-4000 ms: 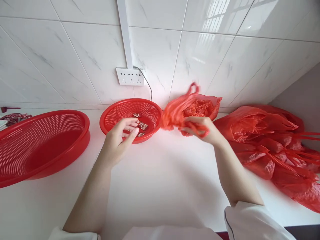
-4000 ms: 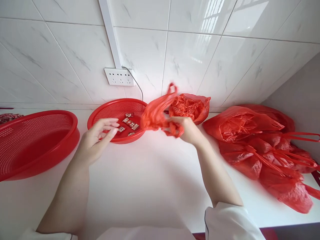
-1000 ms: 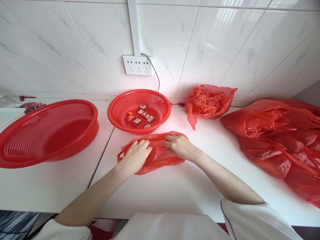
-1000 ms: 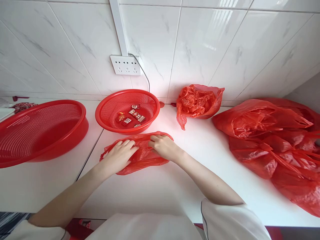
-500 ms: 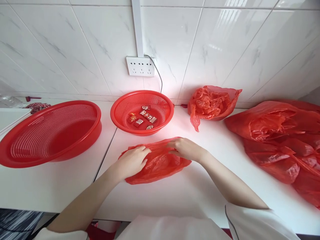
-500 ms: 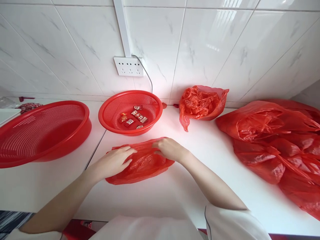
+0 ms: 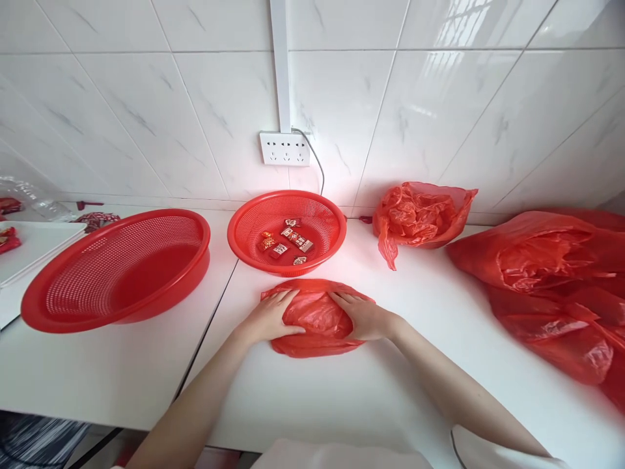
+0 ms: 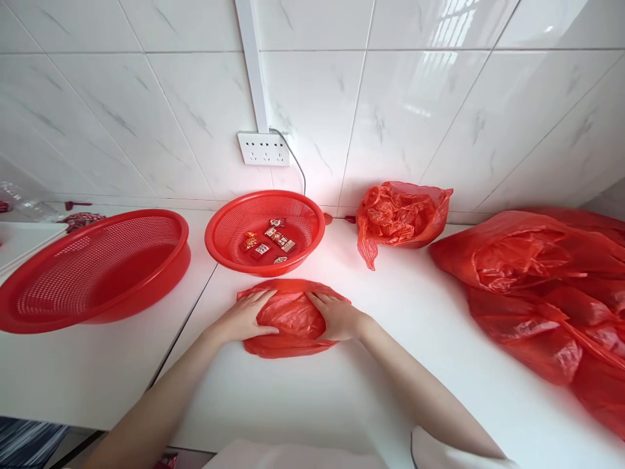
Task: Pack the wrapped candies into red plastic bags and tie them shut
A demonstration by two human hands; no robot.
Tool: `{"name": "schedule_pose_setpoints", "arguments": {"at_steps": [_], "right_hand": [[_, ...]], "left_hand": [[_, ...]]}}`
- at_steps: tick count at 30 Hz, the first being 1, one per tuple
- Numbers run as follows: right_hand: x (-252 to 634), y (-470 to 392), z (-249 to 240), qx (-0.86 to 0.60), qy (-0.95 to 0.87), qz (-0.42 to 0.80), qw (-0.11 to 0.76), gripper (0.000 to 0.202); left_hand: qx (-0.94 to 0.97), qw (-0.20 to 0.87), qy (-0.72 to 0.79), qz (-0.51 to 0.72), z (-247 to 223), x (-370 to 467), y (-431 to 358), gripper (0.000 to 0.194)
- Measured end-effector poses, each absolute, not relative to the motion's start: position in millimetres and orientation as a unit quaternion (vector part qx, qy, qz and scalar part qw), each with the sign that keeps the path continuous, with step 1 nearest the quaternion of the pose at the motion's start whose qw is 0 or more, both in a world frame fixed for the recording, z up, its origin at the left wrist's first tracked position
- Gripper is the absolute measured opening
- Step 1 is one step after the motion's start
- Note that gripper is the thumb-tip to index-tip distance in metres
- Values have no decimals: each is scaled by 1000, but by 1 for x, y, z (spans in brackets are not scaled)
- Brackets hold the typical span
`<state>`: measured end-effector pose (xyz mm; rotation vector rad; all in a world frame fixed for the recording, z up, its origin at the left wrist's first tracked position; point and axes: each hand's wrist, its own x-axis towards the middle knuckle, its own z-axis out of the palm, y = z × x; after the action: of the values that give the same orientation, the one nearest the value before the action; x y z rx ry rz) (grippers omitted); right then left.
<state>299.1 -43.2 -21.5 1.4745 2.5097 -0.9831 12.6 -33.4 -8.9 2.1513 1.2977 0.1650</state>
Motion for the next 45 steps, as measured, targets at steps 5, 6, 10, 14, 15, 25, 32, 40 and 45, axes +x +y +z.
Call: {"name": "schedule_pose_setpoints", "arguments": {"at_steps": [5,6,10,14,15,25,32,40,45], "right_hand": [[300,-47,-3,473,836,-275,-46,88],[297,-48,4,465,842,-261,-82,73],[288,-52,39,403,866,-233,-183,40],[274,-51,71,373,869,-220,-238,30],[270,-50,74,374,865,-216,-255,29],[244,-72,-16,430,859,-114,-251,24],[254,-71,-40,406,862,-176,-247,23],[252,-69,-42,400,855,-184,-273,22],[250,-74,-42,375,862,-136,-311,20]], "left_hand": [[674,427,525,295,2,17,-26,63],[604,472,544,341,6,19,-23,62],[343,699,520,352,27,26,-12,76],[272,763,431,397,36,39,-7,53],[266,754,412,436,35,43,-7,43],[248,732,383,506,-18,52,-20,21],[257,742,370,497,-30,46,-18,23],[267,743,365,494,-36,45,-17,18],[298,740,340,498,-28,48,-22,20]]}}
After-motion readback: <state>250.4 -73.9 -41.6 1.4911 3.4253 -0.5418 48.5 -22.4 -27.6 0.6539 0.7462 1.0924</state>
